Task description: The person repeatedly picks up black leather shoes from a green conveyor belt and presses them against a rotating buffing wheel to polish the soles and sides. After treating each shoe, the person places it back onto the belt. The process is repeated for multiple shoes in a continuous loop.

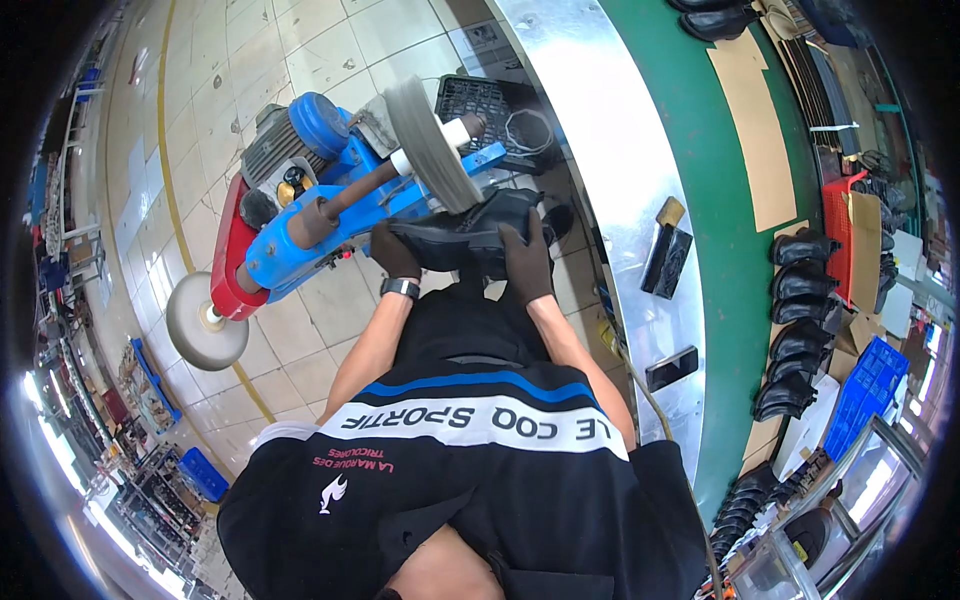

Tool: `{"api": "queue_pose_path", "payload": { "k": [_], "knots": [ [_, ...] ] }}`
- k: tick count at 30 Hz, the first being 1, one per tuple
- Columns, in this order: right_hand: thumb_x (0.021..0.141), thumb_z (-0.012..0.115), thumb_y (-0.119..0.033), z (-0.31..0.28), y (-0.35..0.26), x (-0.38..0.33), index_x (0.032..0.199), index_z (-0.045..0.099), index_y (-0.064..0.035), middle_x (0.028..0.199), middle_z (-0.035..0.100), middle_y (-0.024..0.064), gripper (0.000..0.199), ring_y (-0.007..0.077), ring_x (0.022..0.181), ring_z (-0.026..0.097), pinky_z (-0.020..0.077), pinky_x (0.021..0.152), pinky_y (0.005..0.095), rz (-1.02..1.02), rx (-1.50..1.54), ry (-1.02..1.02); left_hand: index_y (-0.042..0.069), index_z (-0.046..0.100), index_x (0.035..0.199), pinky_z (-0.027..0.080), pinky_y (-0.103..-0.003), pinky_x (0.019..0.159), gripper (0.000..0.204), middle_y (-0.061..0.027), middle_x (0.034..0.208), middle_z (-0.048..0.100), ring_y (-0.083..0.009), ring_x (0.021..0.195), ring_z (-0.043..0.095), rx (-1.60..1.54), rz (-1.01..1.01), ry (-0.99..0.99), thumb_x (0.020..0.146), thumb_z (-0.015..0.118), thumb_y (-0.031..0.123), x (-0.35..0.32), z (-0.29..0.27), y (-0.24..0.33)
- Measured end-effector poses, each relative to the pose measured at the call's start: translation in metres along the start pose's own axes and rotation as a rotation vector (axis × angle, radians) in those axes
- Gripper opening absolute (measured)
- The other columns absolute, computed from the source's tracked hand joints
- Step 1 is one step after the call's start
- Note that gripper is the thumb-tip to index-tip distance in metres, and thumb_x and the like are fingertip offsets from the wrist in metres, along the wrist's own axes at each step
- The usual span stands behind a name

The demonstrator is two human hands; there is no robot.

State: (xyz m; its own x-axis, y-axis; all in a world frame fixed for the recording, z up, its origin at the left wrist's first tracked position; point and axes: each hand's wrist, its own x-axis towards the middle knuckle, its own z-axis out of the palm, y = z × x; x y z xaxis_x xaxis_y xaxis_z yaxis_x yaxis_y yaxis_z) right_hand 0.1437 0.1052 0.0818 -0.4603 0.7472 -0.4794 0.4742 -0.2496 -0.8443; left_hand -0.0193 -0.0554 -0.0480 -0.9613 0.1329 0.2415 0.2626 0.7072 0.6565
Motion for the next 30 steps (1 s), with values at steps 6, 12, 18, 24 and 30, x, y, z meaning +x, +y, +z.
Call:
{"api": "queue_pose_path", "payload": {
  "k": [6,12,18,24,30],
  "knots": [
    [0.091,0.06,-0.033,0.007,0.074,0.02,0.137,0.044,0.0022,0.134,0.054,0.0196,0.06,0.0278,0.122,0.053,0.043,0.101,0.0367,0.089,0.264,-0.144,0.001,0.07,0.084,0.051,-0.04,0.067,0.019,-0.0161,0.084,0.069,-0.031,0.067,0.064,-0.214,-0.087,-0.065,0.088,0.062,0.018,0.063,-0.07,0.096],
    [0.095,0.053,-0.043,0.023,0.025,-0.016,0.125,0.056,-0.0062,0.122,0.061,0.013,0.047,0.031,0.111,0.059,0.0494,0.089,0.055,0.764,0.793,-0.259,0.007,0.071,0.078,0.052,-0.037,0.059,0.008,-0.0092,0.072,0.065,-0.0262,0.062,0.062,-0.171,0.546,-0.115,0.078,0.07,0.015,0.092,-0.085,0.184],
    [0.091,0.063,-0.039,0.029,0.031,-0.029,0.126,0.051,-0.0075,0.122,0.06,0.0096,0.048,0.0311,0.11,0.06,0.05,0.093,0.0508,0.511,0.595,-0.381,0.012,0.066,0.067,0.053,-0.031,0.053,0.009,-0.0025,0.068,0.062,-0.0215,0.064,0.062,-0.101,0.971,-0.271,0.074,0.07,0.015,0.087,-0.057,0.215],
    [0.075,0.081,-0.026,0.043,0.045,-0.013,0.125,0.049,-0.004,0.121,0.06,0.0108,0.062,0.0267,0.108,0.061,0.0517,0.093,0.0375,-0.272,-0.051,-0.474,0.013,0.069,0.075,0.053,-0.038,0.053,0.012,-0.0078,0.071,0.06,-0.0238,0.062,0.063,-0.182,1.179,-0.575,0.076,0.07,0.025,0.091,-0.049,0.268],
    [0.082,0.073,-0.03,-0.007,-0.065,-0.025,0.118,0.058,-0.0032,0.107,0.066,0.0143,0.048,0.025,0.097,0.066,0.0542,0.087,0.0392,-0.249,-0.369,-0.521,0.012,0.066,0.077,0.051,-0.039,0.058,0.014,-0.0059,0.08,0.061,-0.0248,0.072,0.063,-0.385,1.577,-1.012,0.069,0.068,0.024,0.049,-0.074,0.29]
  ]
}}
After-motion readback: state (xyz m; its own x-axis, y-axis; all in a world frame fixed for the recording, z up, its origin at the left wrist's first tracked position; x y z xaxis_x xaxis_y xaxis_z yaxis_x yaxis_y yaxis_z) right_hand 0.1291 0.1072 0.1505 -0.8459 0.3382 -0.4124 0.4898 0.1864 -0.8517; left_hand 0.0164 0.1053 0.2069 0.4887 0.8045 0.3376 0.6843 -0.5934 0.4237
